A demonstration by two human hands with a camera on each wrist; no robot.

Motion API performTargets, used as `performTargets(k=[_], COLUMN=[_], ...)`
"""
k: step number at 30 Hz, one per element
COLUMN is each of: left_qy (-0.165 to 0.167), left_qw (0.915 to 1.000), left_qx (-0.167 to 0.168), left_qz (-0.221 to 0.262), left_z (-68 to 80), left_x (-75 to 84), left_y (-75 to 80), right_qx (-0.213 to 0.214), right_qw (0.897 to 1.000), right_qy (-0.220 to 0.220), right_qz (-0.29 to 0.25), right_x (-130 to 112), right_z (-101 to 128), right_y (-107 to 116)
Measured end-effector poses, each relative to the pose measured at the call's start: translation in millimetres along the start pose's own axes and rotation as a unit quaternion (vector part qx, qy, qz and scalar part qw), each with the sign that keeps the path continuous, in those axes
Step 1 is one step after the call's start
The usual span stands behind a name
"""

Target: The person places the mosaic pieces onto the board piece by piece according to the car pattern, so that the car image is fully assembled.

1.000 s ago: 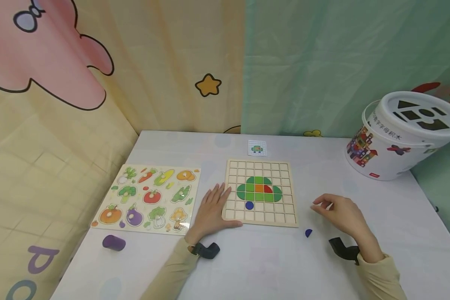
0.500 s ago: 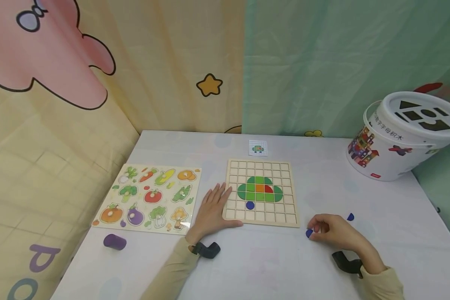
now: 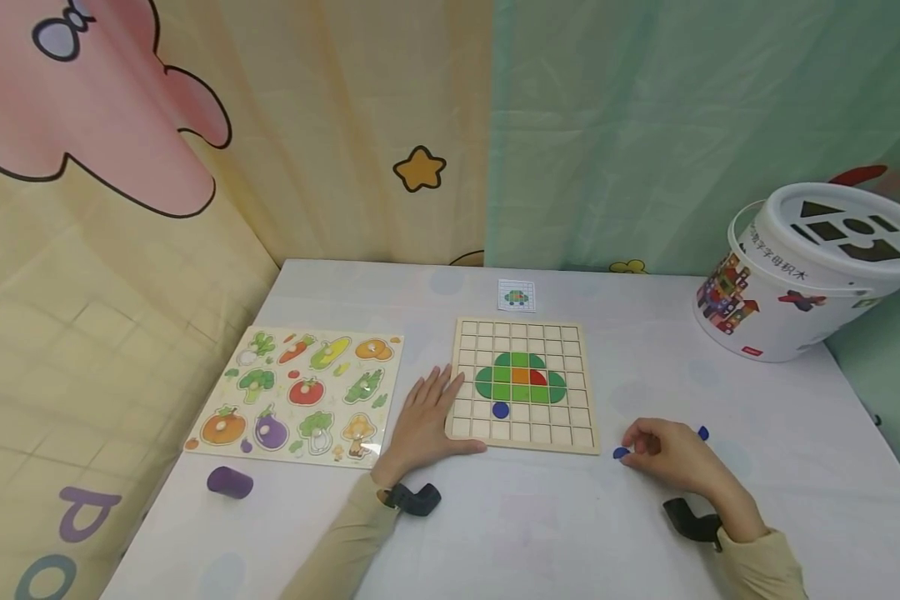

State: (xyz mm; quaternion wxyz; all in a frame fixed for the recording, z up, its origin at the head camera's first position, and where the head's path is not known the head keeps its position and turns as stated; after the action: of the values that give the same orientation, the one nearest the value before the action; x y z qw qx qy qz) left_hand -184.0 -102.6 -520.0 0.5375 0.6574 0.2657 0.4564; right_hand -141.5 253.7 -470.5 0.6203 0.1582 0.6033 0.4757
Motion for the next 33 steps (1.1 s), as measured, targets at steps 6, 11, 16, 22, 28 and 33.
performTargets(k=[6,11,16,22,28,33], left_qy=[0.000,0.000,-0.001,0.001,0.003,0.005], left_qw=[1.0000,1.0000,1.0000,1.0000,1.0000,1.0000], left_qx=[-0.003,-0.003,-0.005,-0.004,-0.008,-0.007], left_qz=[0.000,0.002,0.004,0.006,0.002,0.003], left_z=[-0.5,-0.8,-0.9,-0.8,-0.3,0.0], left_x=[0.6,0.9,1.7,1.5,1.2,1.4], left_y=[1.3,0.7,0.6,0.7,0.6,1.7], right_qx=[-0.001,-0.003,-0.002,0.031,0.069,0.078], right_qw=[1.000,1.000,1.000,0.999,0.998,0.996], right_qy=[0.011,0.010,0.003,-0.005,0.011,0.051], right_qz=[0.001,0.007,0.005,0.019,0.010,-0.010], right_x=[-3,-4,-6,-11,-28,-46], right_z=[-2,-2,-1,-5,-21,-39], right_y=[0,0,0,3,4,-2])
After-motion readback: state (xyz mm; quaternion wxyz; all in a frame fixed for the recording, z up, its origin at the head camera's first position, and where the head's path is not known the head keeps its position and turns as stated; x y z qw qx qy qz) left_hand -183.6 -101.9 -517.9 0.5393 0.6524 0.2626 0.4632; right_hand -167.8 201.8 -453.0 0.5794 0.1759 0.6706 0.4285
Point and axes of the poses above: each hand's wrist, its own z-axis away from the middle knuckle, its own y-axis out of the back of the hand, x = y × z, the point moved 3 cm from there along -z, towards the middle knuckle, and after that the axes turned 8 degrees about -x, right-handed, at the moved point
